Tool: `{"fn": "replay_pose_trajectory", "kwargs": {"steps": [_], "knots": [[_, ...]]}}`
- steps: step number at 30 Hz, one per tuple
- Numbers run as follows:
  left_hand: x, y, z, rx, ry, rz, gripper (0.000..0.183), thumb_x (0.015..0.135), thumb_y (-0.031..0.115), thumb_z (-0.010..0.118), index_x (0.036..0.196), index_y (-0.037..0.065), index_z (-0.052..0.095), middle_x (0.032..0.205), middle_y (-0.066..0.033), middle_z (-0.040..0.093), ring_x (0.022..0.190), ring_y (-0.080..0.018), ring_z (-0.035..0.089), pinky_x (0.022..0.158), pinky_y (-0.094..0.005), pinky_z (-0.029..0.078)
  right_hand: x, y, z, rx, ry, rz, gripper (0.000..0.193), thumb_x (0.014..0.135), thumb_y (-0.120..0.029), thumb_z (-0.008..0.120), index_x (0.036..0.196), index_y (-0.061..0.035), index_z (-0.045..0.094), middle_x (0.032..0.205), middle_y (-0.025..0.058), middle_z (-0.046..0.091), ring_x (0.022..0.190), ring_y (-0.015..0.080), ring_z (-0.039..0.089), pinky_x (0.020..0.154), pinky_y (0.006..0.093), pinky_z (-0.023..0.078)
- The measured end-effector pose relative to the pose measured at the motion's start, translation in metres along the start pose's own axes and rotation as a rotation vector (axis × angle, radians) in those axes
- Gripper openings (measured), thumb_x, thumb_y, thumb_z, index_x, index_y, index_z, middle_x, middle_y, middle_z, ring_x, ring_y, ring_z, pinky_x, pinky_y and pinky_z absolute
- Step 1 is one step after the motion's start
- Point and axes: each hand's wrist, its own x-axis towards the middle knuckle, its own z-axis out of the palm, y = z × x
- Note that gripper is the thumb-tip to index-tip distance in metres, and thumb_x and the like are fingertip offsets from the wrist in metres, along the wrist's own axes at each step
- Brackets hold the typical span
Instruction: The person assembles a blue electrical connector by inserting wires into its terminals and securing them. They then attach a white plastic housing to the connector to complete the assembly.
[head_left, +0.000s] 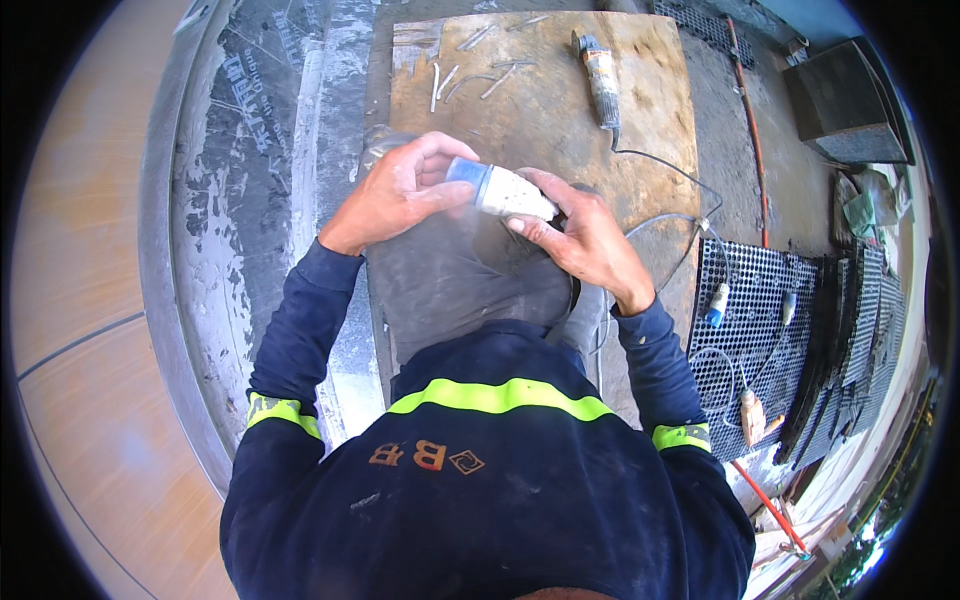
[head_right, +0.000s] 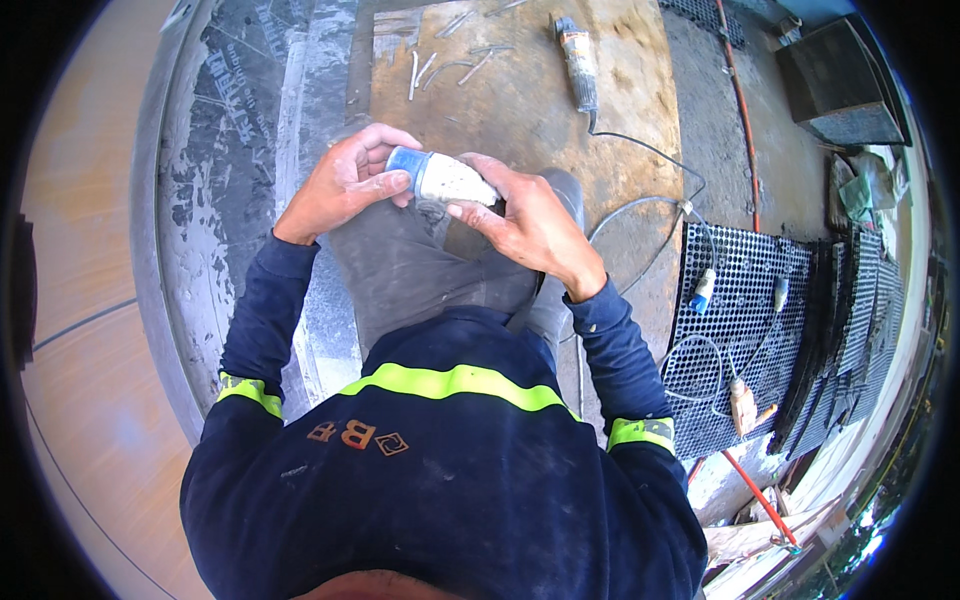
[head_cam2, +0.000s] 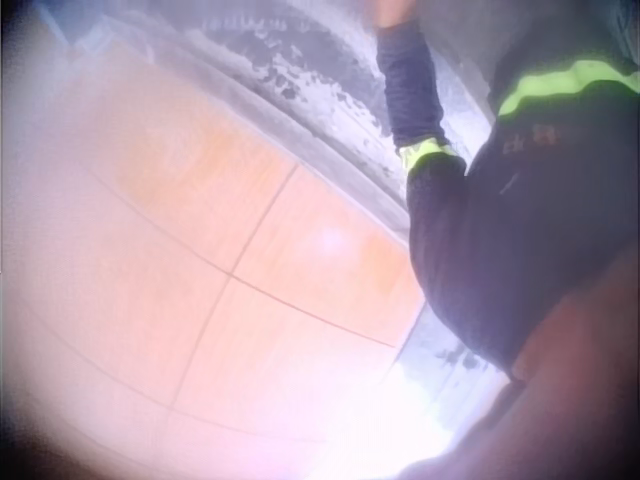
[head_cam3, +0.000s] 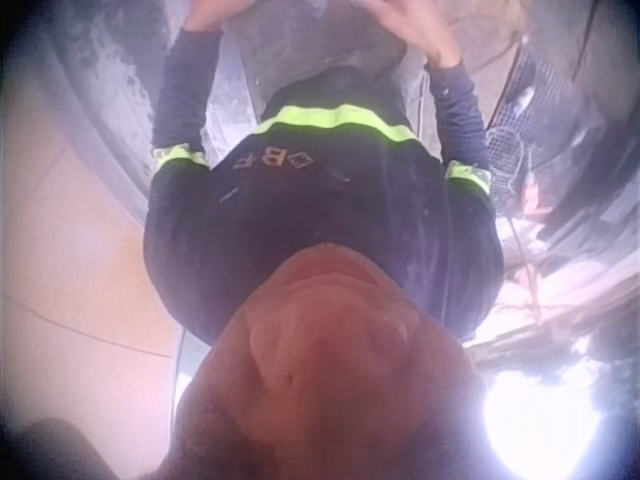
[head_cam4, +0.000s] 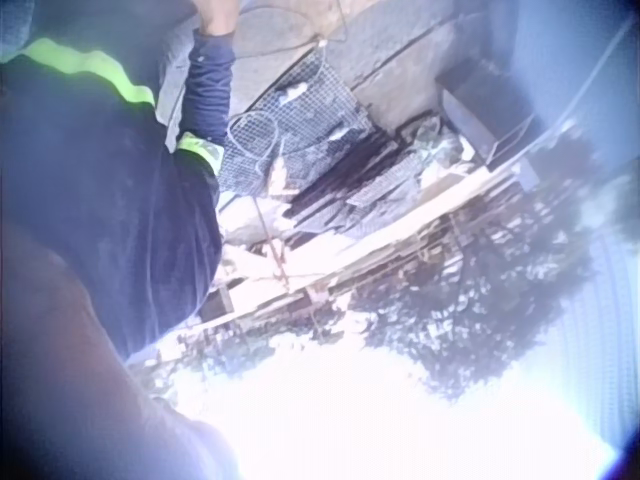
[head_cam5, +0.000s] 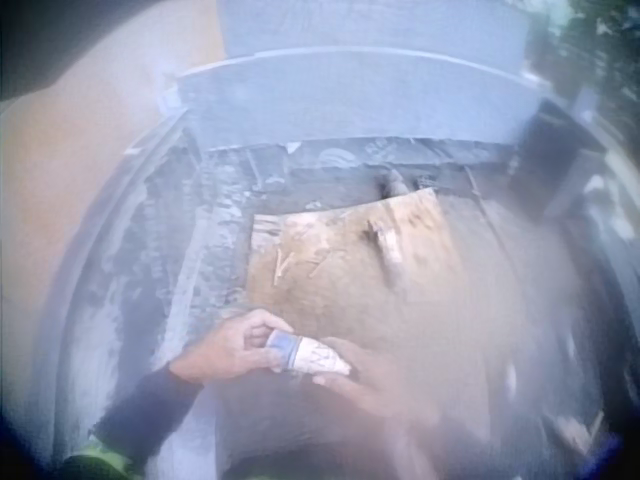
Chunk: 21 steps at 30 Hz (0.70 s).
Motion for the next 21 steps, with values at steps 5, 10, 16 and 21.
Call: {"fn": "replay_pose_trajectory", "kwargs": {"steps": [5,10,16,21], "knots": [[0.001,0.001,-0.002,0.225,-0.063,-0.014,0.038,0.099,0.016,0.078,0.133,0.003,0.067,0.102,-0.0066,0.075,0.085,-0.0135,0.070,0.078,-0.0313,0.058,-0.002,0.004,0.013,-0.121,0.010,-0.083,0.053,0.100,-0.024,0.073,0.141,0.0040,0.053,0.117,0.0305,0.070,0.107,0.0494,0.070,0.088,0.0497,0.057],[0.001,-0.013,-0.007,0.254,-0.075,0.096,0.042,0.097,0.019,0.081,0.134,0.003,0.069,0.105,-0.0103,0.077,0.087,-0.0143,0.072,0.078,-0.0325,0.059,-0.001,0.001,0.016,-0.303,-0.020,-0.149,0.053,0.102,-0.021,0.069,0.142,0.0057,0.046,0.115,0.0312,0.067,0.103,0.0523,0.068,0.085,0.0552,0.056],[0.004,-0.019,-0.003,0.277,-0.014,0.191,0.045,0.097,0.020,0.081,0.137,0.004,0.068,0.112,-0.0104,0.078,0.101,-0.0163,0.073,0.087,-0.0333,0.059,0.002,0.000,0.007,-0.282,0.014,-0.164,0.053,0.101,-0.024,0.071,0.142,0.0030,0.050,0.121,0.0301,0.066,0.108,0.0514,0.067,0.089,0.0543,0.055],[0.002,0.004,0.007,-0.087,-0.058,0.103,0.050,0.103,0.022,0.073,0.147,0.004,0.059,0.135,-0.0099,0.068,0.122,-0.0187,0.066,0.105,-0.0362,0.053,-0.010,-0.006,-0.002,-0.249,0.106,-0.189,0.057,0.097,-0.022,0.074,0.144,0.0002,0.051,0.131,0.0266,0.066,0.118,0.0477,0.066,0.095,0.0507,0.056]]}}
